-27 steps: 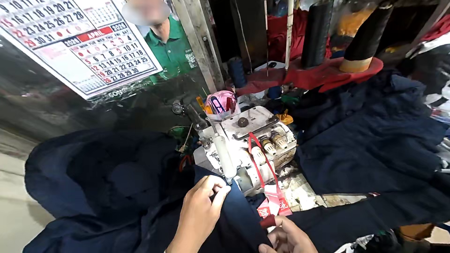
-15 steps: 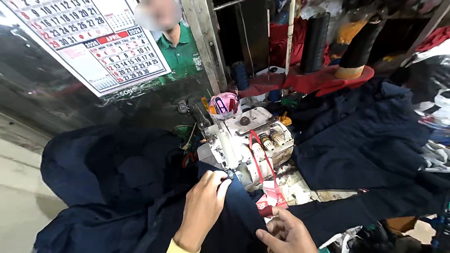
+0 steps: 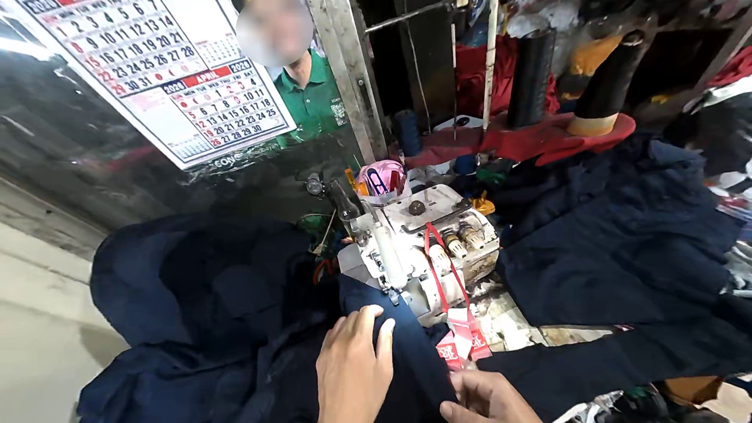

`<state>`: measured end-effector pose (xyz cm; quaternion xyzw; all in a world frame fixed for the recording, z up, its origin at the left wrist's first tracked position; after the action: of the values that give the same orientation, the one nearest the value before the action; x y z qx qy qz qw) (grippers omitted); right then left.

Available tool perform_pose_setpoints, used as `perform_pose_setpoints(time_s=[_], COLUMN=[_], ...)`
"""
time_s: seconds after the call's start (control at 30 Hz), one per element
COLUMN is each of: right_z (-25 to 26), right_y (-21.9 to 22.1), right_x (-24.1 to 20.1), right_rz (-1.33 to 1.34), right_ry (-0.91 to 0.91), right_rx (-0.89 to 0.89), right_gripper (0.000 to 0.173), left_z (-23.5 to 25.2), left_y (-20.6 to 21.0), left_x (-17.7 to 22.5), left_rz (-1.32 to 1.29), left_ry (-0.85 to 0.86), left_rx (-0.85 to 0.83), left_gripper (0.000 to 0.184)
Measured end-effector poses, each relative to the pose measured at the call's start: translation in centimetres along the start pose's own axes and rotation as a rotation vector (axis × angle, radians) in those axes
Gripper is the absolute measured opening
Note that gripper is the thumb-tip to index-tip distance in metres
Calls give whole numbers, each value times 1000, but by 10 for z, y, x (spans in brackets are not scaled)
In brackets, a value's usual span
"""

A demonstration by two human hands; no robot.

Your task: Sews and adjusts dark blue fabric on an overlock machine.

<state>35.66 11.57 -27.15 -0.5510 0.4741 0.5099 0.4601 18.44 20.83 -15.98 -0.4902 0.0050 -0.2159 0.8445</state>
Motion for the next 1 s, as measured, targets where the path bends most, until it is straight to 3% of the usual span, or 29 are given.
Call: perform_pose_setpoints(time_s=[0.1,0.27,0.37,0.57,0.67,0.83,0.87,1.0], right_z=[6,34,55,91,83,47,50,95], right_y=[2,5,4,-7,-5,31,41,79], right_x=[-8,-31,-37,-50,-53,-56,-70,-138], right_rz=[41,28,-23,-248,-352,-556,-545,-184], right_ry=[-64,-123,-135,-243,-223,-147,-158,-105], right_rx=[11,156,260,541,417,-307,-336,-154], right_gripper=[18,19,22,44,43,30,31,64], left_z=[7,48,67,103,112,72,63,34], left_y=[2,19,28,41,2,-78,-87,-128], left_x=[-7,-43,-61,-84,-92,-103,-102,-79], left_rz=[-4,-54,-83,2,-31,-146,-155,-180], left_ry=[7,-12,-29,-77,-125,-66,-38,37], left_rx=[102,2,-43,-121,-64,337,383,568], left_gripper=[31,39,34,27,30,31,31,30])
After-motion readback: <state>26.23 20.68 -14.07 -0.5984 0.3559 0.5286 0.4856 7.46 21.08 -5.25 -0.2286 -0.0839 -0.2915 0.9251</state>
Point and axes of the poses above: each hand's wrist, its own z-axis towards the middle knuckle, its own y-axis out of the palm, x = y × z, the point moved 10 cm from there along z, towards the middle knuckle, and after that the axes turned 4 degrees about x, right-handed, at the moved point
